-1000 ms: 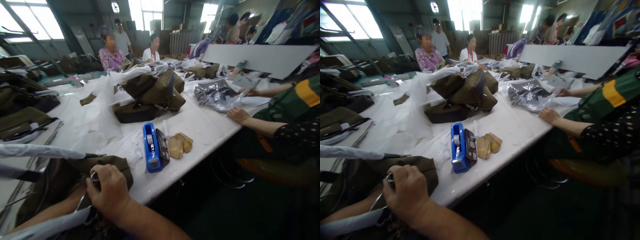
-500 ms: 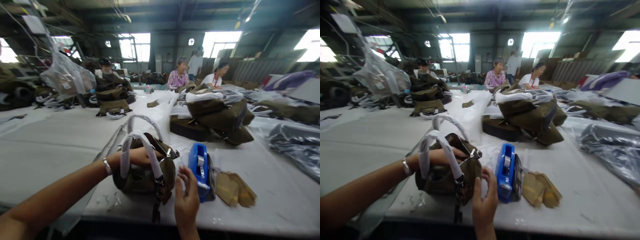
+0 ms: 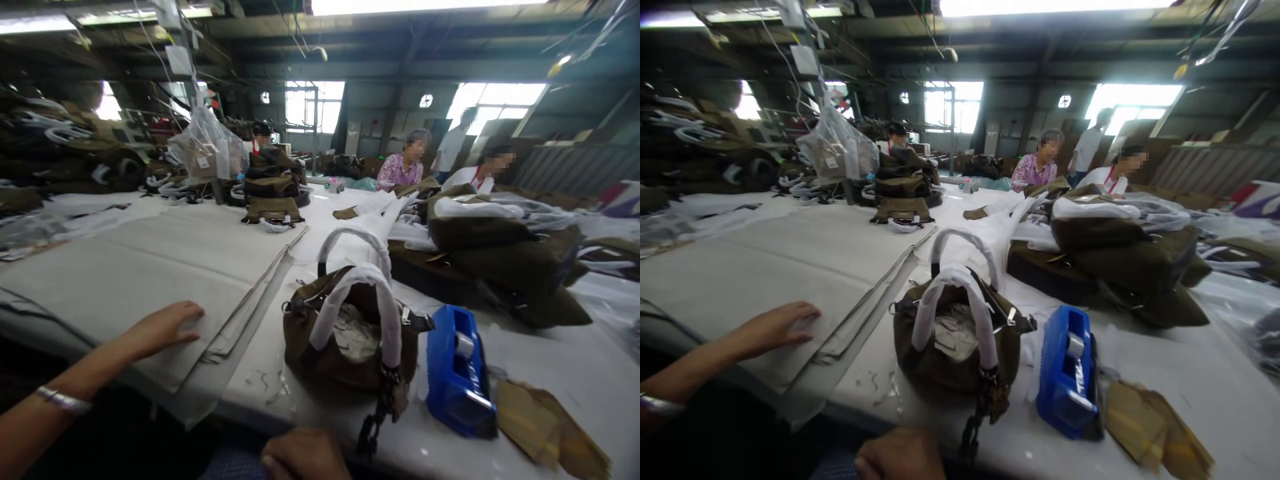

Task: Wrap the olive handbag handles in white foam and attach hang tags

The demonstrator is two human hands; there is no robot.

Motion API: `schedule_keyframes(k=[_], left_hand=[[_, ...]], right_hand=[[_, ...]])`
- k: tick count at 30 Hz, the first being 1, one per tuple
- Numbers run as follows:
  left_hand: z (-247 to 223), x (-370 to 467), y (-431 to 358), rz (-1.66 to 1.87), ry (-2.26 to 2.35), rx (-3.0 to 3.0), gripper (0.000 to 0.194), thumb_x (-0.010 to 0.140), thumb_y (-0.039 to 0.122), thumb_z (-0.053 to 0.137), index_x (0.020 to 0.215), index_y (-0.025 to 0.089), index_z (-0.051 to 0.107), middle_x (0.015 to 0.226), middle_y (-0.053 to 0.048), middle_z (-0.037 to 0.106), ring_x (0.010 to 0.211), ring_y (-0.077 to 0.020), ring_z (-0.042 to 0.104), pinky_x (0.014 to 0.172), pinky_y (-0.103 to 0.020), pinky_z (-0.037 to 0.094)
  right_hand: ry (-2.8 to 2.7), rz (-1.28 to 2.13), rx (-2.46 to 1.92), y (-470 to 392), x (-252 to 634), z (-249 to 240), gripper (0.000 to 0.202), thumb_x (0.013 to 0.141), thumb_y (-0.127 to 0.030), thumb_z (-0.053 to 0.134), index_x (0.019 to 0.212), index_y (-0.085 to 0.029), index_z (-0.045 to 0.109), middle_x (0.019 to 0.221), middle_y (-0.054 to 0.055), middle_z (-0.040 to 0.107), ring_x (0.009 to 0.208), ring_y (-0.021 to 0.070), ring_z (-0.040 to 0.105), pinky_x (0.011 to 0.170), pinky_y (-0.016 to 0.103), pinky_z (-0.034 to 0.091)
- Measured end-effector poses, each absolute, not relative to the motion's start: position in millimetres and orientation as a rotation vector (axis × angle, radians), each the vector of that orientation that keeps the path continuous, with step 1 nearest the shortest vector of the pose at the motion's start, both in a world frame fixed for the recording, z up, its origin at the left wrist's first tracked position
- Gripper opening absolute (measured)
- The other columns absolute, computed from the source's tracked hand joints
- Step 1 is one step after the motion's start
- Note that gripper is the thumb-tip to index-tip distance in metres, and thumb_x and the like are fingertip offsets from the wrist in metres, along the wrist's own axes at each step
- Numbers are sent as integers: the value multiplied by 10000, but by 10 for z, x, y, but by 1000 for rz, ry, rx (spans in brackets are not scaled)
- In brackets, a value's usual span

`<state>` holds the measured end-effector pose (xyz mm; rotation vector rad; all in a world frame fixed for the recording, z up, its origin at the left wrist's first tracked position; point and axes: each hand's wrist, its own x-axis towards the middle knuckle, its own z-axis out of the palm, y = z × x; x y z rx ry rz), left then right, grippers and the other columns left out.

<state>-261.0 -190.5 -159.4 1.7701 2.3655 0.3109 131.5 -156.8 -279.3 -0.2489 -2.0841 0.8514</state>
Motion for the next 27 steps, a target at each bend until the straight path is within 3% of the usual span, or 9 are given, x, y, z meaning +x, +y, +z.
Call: schedule_keyframes(k=[3, 8, 12, 18, 21, 24, 27], left_hand=[[-1780, -2739, -2051, 250, 2372, 1772, 421, 718, 519, 624, 953, 194, 751, 1054, -158, 782, 996, -337, 732, 925, -392, 548], [-1867, -2772, -1990, 173, 2413, 1790, 199, 768, 347, 536, 737, 217, 683, 855, -95, 736, 811, -263, 693, 797, -330, 497], [-1877, -2782, -1987, 172, 2454, 1786, 230, 792, 339, 516, 739, 225, 709, 853, -84, 748, 795, -251, 684, 786, -324, 480], [-1865, -2983, -1965, 302, 2441, 1671, 345, 771, 478, 552, 833, 225, 777, 903, -84, 812, 856, -276, 737, 816, -322, 523], [-1864, -3084, -1946, 420, 2431, 1607, 405, 765, 543, 552, 850, 216, 774, 923, -82, 822, 895, -279, 752, 835, -301, 544], [-1878, -3128, -1949, 563, 2490, 1566, 501, 814, 619, 480, 927, 204, 736, 974, -91, 817, 918, -279, 747, 826, -305, 553], [-1903, -3136, -1931, 688, 2576, 1535, 512, 890, 622, 374, 977, 203, 655, 923, -80, 793, 798, -245, 729, 772, -314, 552]], right_hand=[[-2299, 1078, -162, -1423, 1082, -2460, 339, 1047, -403, 493, 887, -232, 739, 763, 15, 777, 663, 156, 727, 653, 225, 478], [-2185, 1386, -148, -1152, 401, -2250, 275, 1007, -355, 593, 869, -199, 772, 771, 20, 768, 680, 130, 692, 689, 196, 468], [-1967, 1544, -261, -1000, -7, -2455, 279, 980, -372, 622, 870, -172, 781, 707, 19, 743, 598, 124, 630, 649, 210, 470], [-1922, 1630, -320, -959, 41, -2648, 236, 942, -345, 664, 843, -173, 792, 659, 5, 719, 573, 116, 597, 652, 226, 455], [-1850, 1738, -345, -973, 60, -2636, 290, 938, -416, 673, 866, -160, 790, 674, 19, 724, 575, 120, 605, 627, 229, 462], [-1711, 1888, -376, -979, -14, -2629, 461, 920, -585, 668, 919, -137, 773, 712, 46, 730, 569, 125, 615, 582, 231, 471], [-1547, 2058, -401, -968, -161, -2630, 704, 805, -788, 680, 1007, -117, 748, 783, 78, 739, 605, 145, 653, 573, 249, 510]])
